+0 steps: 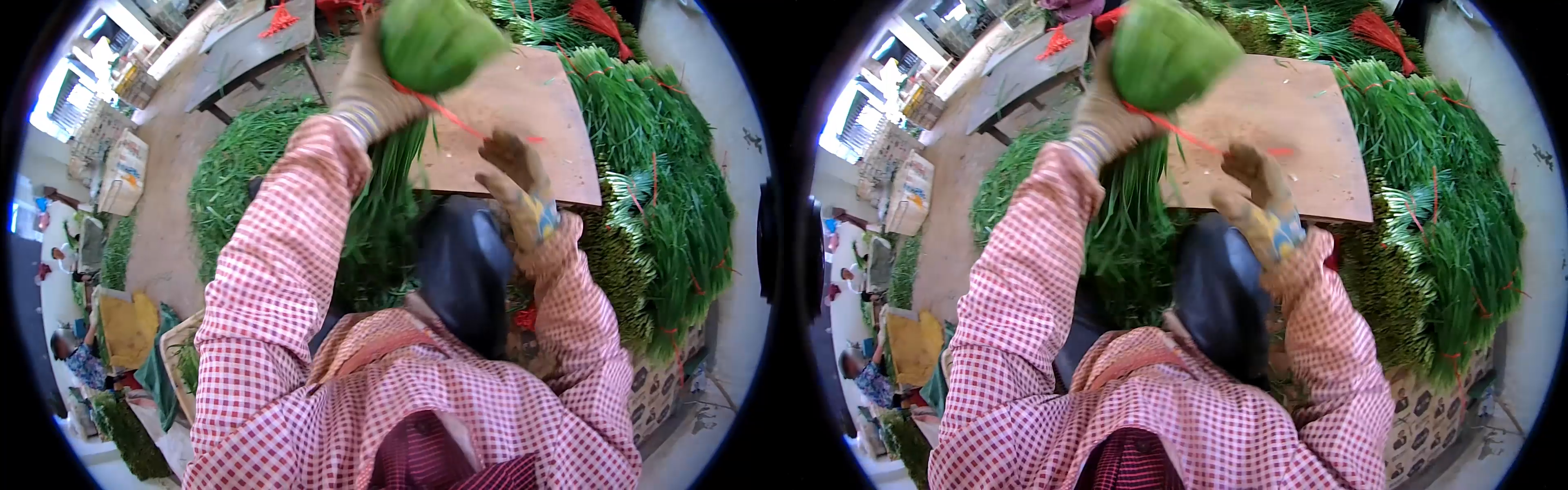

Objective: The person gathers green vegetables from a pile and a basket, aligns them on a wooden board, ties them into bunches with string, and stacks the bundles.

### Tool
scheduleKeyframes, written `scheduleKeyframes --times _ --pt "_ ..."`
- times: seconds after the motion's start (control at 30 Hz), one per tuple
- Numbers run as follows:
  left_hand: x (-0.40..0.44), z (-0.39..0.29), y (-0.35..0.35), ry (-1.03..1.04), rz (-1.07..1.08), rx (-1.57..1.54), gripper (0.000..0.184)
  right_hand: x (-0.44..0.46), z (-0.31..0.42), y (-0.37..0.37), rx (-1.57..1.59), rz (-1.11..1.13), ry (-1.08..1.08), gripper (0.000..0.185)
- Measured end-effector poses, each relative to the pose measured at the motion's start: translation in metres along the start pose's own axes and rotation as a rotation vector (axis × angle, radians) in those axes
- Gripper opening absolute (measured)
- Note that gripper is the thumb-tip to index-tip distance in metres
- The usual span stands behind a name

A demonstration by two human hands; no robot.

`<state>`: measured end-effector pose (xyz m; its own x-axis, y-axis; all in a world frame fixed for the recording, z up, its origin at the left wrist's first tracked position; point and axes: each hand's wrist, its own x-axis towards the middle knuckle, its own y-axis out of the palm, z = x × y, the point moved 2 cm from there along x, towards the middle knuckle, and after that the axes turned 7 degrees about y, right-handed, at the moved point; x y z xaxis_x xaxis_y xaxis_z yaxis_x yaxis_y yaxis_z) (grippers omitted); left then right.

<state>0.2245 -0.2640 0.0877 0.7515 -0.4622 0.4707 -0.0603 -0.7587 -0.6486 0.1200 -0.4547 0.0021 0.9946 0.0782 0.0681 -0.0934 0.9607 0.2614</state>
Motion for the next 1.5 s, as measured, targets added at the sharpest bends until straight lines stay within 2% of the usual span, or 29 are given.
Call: scheduleKeyframes --times 0.07,0.1,0.13,0.2,0.27,0.3,0.33,0.4,0.47,0.5,0.53,0.57,0.6,0.67,0.73,0.8,0.83,0.87,0.9,0.93,1.0,1.03,1.1,1.13,1.17,1.23,1.37,1.47,1.5 --pt "-0.008 0.012 -0.042 0.047 -0.419 -0.33 0.079 0.021 0.011 0.037 -0.246 0.097 -0.062 0.1" --pt "-0.009 0.012 -0.063 0.008 -0.494 -0.39 0.087 0.035 0.008 0.053 -0.373 0.176 -0.217 0.108" --pt "-0.017 0.01 -0.083 -0.001 -0.494 -0.364 0.073 0.045 0.0 0.071 -0.501 0.255 -0.374 0.116" --pt "-0.032 0.021 -0.113 -0.136 -0.521 -0.524 0.06 0.051 0.0 0.107 -0.513 0.323 -0.456 0.115" --pt "-0.05 0.011 -0.139 -0.26 -0.596 -0.603 0.052 0.053 0.003 0.139 -0.251 0.601 -0.306 0.111" --pt "-0.062 0.001 -0.149 -0.34 -0.654 -0.636 0.048 0.047 0.006 0.147 0.009 0.708 -0.111 0.1" --pt "-0.076 -0.007 -0.16 -0.35 -0.668 -0.624 0.048 0.045 0.009 0.152 0.017 0.724 -0.104 0.1" --pt "-0.101 -0.017 -0.183 -0.343 -0.542 -0.745 0.054 0.053 0.009 0.155 -0.003 0.747 0.109 0.09" --pt "-0.128 -0.009 -0.189 -0.28 -0.517 -0.674 0.062 0.065 -0.015 0.163 0.159 0.815 0.081 0.082" --pt "-0.14 -0.01 -0.182 -0.243 -0.486 -0.745 0.065 0.064 -0.015 0.177 0.566 1.164 0.173 0.082" --pt "-0.155 -0.011 -0.172 -0.209 -0.462 -0.818 0.069 0.062 -0.02 0.174 0.419 1.053 0.186 0.08" --pt "-0.174 -0.009 -0.153 -0.338 -0.574 -0.822 0.074 0.053 -0.011 0.177 0.268 0.949 0.212 0.078" --pt "-0.174 -0.006 -0.141 -0.436 -0.688 -0.885 0.066 0.042 -0.002 0.179 0.125 0.854 0.251 0.076" --pt "-0.185 -0.001 -0.131 -0.543 -0.668 -1.007 0.053 0.031 0.006 0.182 -0.245 0.822 0.162 0.071" --pt "-0.195 0.026 -0.124 -0.536 -0.715 -1.058 0.043 0.015 0.005 0.175 -0.428 0.78 0.289 0.07" --pt "-0.207 0.047 -0.124 -0.502 -0.836 -1.121 0.036 -0.011 -0.008 0.137 -1.109 0.632 -0.138 0.071" --pt "-0.215 0.059 -0.129 -0.495 -0.837 -1.145 0.031 -0.03 -0.012 0.114 -1.065 0.624 -0.224 0.061" --pt "-0.225 0.074 -0.133 -0.475 -0.862 -1.12 0.031 -0.046 -0.021 0.096 -1.022 0.723 -0.056 0.042" --pt "-0.236 0.087 -0.138 -0.468 -0.896 -1.094 0.032 -0.069 0.001 0.086 -1.118 0.818 0.354 0.032" --pt "-0.245 0.096 -0.143 -0.461 -0.928 -1.063 0.033 -0.084 0.022 0.078 -1.255 0.928 0.51 0.033" --pt "-0.255 0.104 -0.149 -0.455 -0.957 -0.985 0.035 -0.097 0.026 0.042 -1.103 0.887 0.668 0.032" --pt "-0.259 0.108 -0.151 -0.444 -0.981 -0.921 0.036 -0.094 0.003 0.008 -0.977 0.741 0.562 0.027" --pt "-0.27 0.124 -0.153 -0.511 -1.027 -0.902 0.035 -0.081 0.002 -0.011 -0.891 0.471 0.042 0.017" --pt "-0.274 0.131 -0.154 -0.572 -1.07 -0.893 0.035 -0.075 0.014 -0.013 -0.747 0.324 0.228 0.015" --pt "-0.271 0.125 -0.152 -0.553 -1.091 -0.905 0.032 -0.067 0.01 -0.011 -0.535 0.247 0.137 0.018" --pt "-0.27 0.114 -0.148 -0.533 -1.077 -0.94 0.031 -0.053 0.028 0.016 -0.582 0.284 -0.177 0.045" --pt "-0.275 0.122 -0.146 -0.483 -1.031 -0.934 0.03 -0.02 0.054 0.075 -0.687 0.462 -0.294 0.091" --pt "-0.275 0.116 -0.145 -0.451 -0.983 -0.941 0.031 0.0 0.049 0.088 -0.588 0.636 -0.45 0.105" --pt "-0.274 0.112 -0.144 -0.429 -0.957 -0.983 0.031 0.002 0.047 0.091 -0.572 0.731 -0.371 0.111"
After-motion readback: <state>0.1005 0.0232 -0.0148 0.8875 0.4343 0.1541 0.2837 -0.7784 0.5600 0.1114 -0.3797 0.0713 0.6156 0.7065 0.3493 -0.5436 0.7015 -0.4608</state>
